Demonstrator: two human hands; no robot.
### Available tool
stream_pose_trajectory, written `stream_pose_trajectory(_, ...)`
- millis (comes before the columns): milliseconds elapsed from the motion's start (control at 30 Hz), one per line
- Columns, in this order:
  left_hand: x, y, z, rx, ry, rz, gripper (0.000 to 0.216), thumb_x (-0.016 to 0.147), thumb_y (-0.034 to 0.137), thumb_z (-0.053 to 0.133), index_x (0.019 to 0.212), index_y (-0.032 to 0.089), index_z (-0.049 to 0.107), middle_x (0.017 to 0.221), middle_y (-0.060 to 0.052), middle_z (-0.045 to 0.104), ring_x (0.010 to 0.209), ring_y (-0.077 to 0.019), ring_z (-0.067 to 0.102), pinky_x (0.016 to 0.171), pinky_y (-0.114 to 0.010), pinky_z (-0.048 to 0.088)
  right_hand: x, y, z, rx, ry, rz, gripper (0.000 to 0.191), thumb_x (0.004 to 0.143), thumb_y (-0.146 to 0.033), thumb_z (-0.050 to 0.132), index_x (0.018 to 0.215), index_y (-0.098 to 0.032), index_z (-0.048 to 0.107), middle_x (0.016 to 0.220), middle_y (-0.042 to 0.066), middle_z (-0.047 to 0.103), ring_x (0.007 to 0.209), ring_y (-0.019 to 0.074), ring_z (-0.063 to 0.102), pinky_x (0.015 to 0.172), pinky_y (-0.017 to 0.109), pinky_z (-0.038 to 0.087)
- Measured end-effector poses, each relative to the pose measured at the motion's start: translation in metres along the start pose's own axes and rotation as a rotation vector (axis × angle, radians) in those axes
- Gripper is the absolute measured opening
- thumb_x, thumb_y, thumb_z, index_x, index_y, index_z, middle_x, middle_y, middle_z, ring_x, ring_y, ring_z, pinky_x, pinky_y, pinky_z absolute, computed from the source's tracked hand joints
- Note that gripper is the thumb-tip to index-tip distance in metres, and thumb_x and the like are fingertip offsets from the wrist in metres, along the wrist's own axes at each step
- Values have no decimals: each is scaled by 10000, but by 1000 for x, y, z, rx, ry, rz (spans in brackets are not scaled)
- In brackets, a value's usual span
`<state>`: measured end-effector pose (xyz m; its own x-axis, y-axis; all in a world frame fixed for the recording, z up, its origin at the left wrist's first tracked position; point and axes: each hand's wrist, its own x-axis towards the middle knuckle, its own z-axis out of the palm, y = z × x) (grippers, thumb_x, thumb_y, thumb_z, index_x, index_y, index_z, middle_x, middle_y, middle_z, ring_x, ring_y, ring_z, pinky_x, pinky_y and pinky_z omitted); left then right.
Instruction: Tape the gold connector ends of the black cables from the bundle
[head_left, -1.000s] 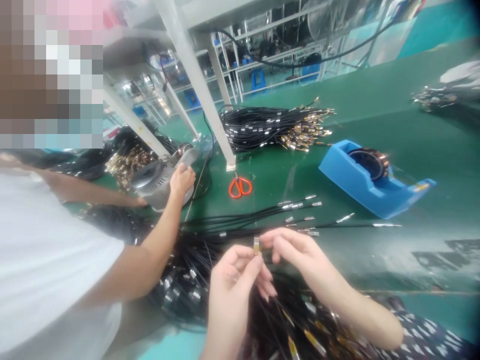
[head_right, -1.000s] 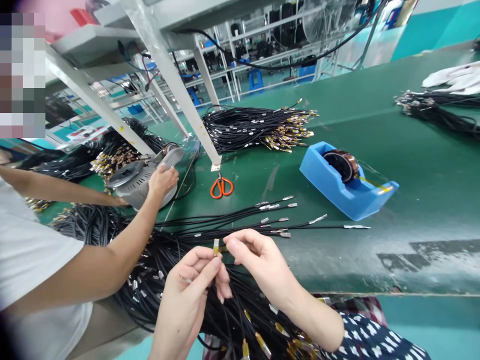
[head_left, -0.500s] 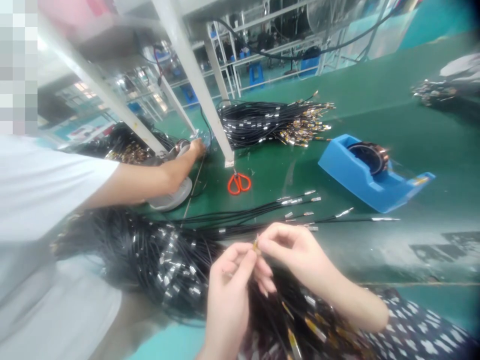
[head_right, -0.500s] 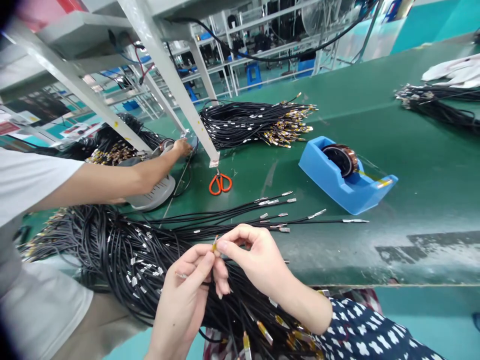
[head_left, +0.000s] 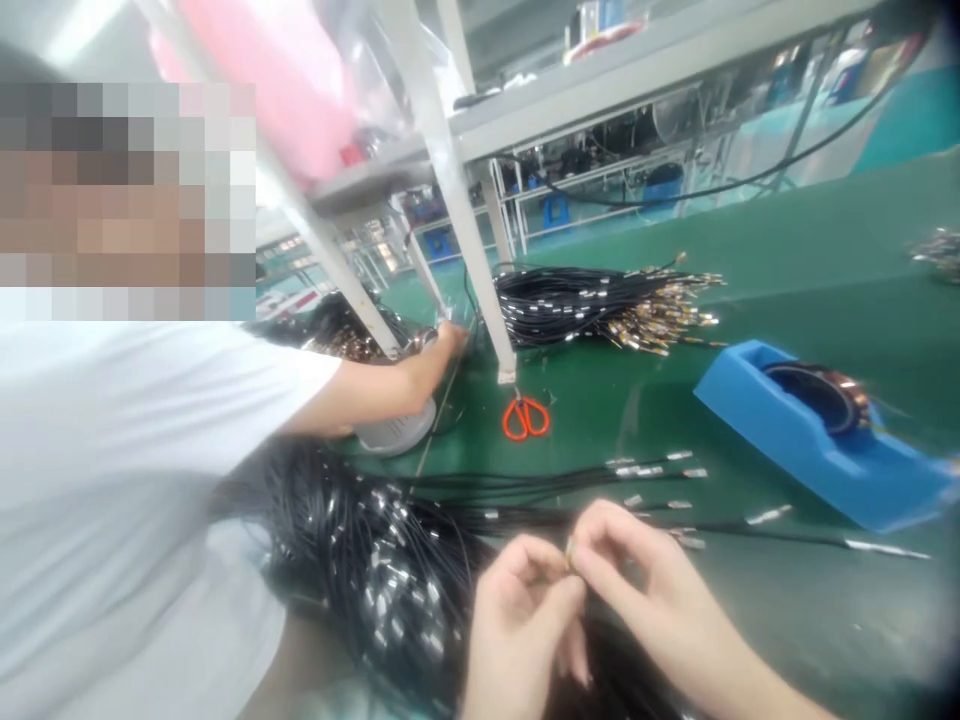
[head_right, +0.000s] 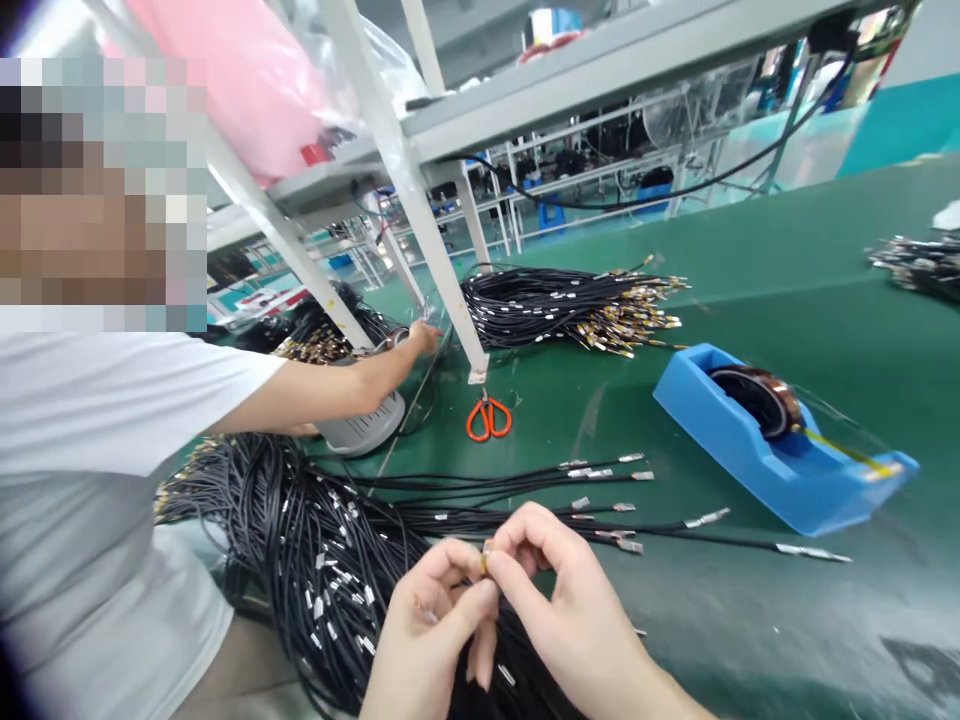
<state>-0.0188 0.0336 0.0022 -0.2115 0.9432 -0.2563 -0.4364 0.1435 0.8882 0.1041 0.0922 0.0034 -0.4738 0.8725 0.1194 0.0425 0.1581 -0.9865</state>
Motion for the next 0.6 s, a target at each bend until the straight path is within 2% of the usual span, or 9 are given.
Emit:
stream_pose_trajectory(133, 2, -7, -8, 19, -39, 25, 368, 720, 444, 806, 721, 126, 621, 545, -23, 673, 371, -89, 567, 394, -171, 422, -2, 7, -3, -84, -7, -76, 241, 898, -333, 575, 699, -197, 580, 707, -6, 566, 654, 140, 543, 632, 246, 426)
stream_pose_trajectory(333, 17, -15, -28, 45, -284, 25, 382, 785, 486, 735, 755, 109, 682, 533, -63, 692, 425, -120, 598, 446, -196, 459, 17, 15, -5, 98, -103, 58, 191, 781, -311, 697, 652, -180, 645, 698, 2, 592, 652, 150, 543, 633, 265, 410)
stream_pose_trajectory(433, 21, -17, -31, -67, -353, 20, 352, 799, 450, 732, 715, 113, 677, 477, -42, 663, 352, -86, 533, 386, -161, 413, 23, 10, -7, 191, -219, 20, 251, 806, -335, 691, 626, -167, 646, 707, 5, 573, 673, 145, 535, 660, 271, 405)
stream_pose_trajectory(500, 22, -17, -30, -167, -380, -1, 334, 806, 425, 727, 690, 118, 664, 428, -22, 628, 284, -67, 470, 318, -138, 342, 23, 8, -7, 229, -246, 1, 276, 817, -363, 691, 634, -161, 644, 727, 8, 569, 706, 143, 532, 687, 270, 409)
stream_pose_trajectory(600, 22, -13, -29, -238, -373, -62, 304, 824, 384, 709, 690, 116, 657, 423, -22, 624, 249, -66, 457, 273, -125, 273, 24, 11, -6, 316, -279, 83, 339, 837, -433, 668, 655, -152, 618, 681, -1, 562, 666, 129, 513, 673, 265, 414)
